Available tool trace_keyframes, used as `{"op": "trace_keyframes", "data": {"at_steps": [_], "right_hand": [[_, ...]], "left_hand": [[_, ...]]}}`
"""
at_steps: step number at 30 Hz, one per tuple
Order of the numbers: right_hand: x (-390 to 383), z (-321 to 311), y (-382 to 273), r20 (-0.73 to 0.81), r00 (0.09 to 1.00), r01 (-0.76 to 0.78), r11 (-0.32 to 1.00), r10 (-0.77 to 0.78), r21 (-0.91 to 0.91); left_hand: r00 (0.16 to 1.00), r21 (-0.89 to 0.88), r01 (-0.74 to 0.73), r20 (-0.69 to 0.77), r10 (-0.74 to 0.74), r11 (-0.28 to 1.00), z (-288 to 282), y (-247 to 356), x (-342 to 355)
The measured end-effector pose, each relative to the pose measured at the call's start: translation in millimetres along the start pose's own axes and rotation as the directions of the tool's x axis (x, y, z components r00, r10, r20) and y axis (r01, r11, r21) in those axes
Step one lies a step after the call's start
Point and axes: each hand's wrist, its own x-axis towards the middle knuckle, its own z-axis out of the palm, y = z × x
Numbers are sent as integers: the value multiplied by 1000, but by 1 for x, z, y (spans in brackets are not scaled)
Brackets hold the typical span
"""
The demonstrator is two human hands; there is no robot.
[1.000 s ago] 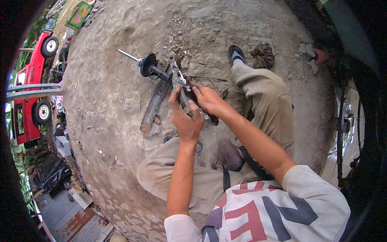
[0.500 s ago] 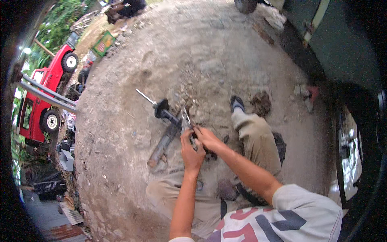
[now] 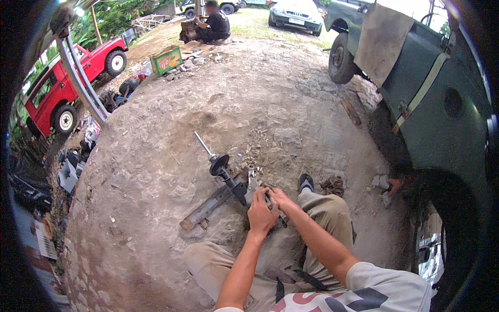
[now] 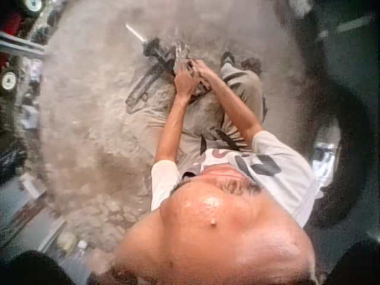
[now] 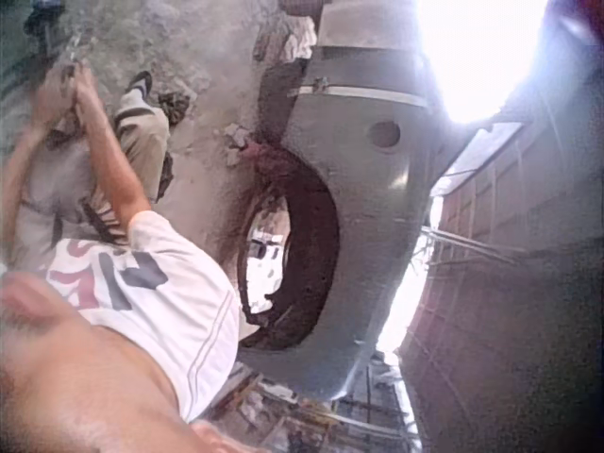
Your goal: The person sits on the ground and uses a wrench to tighten or loosen a bolt on a metal part that is clamped in a vise. The person repeatedly adjusts the wrench and the part throughout the clip.
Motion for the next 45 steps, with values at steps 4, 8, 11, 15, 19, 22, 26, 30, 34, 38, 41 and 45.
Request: {"op": "trace_keyframes", "data": {"at_steps": [4,8,11,15,19,22,26,30,34,38,41,45], "right_hand": [[-4,-8,8,73,989,124,991,-128,58],[-35,19,-26,23,989,140,983,-144,122],[-3,0,-13,80,997,-24,980,9,197],[-20,5,-36,97,984,-144,989,147,-41],[-18,8,-26,90,996,21,997,-27,72],[11,-21,0,44,998,-35,960,50,-276],[-34,-9,-58,43,993,-79,892,110,-445],[-58,-26,-61,-240,968,-123,976,77,-182],[-44,-42,-7,-308,949,-169,937,70,-306],[-34,11,-26,-28,980,-198,940,198,-279],[-43,28,-44,-3,991,-132,957,136,-259],[-53,26,-48,-41,995,-102,955,95,-279]], "left_hand": [[998,-30,54,34,-53,998,-5,-3,1],[994,15,110,22,-111,994,-11,-19,-7],[999,-5,30,-20,-30,1000,-4,-9,-2],[990,-27,140,36,-139,990,-16,-21,-4],[996,27,42,-73,-40,999,-10,-17,-8],[998,29,64,11,-64,998,-6,-5,3],[984,-33,174,31,-173,984,-14,-25,0],[991,-74,56,-115,-64,996,-28,-36,1],[994,-108,80,-61,-87,991,-27,-31,5],[997,-117,66,-27,-70,991,-30,-31,2],[997,-119,50,-52,-57,992,-31,-35,2],[996,-145,48,-62,-57,988,-26,-36,1]]}}
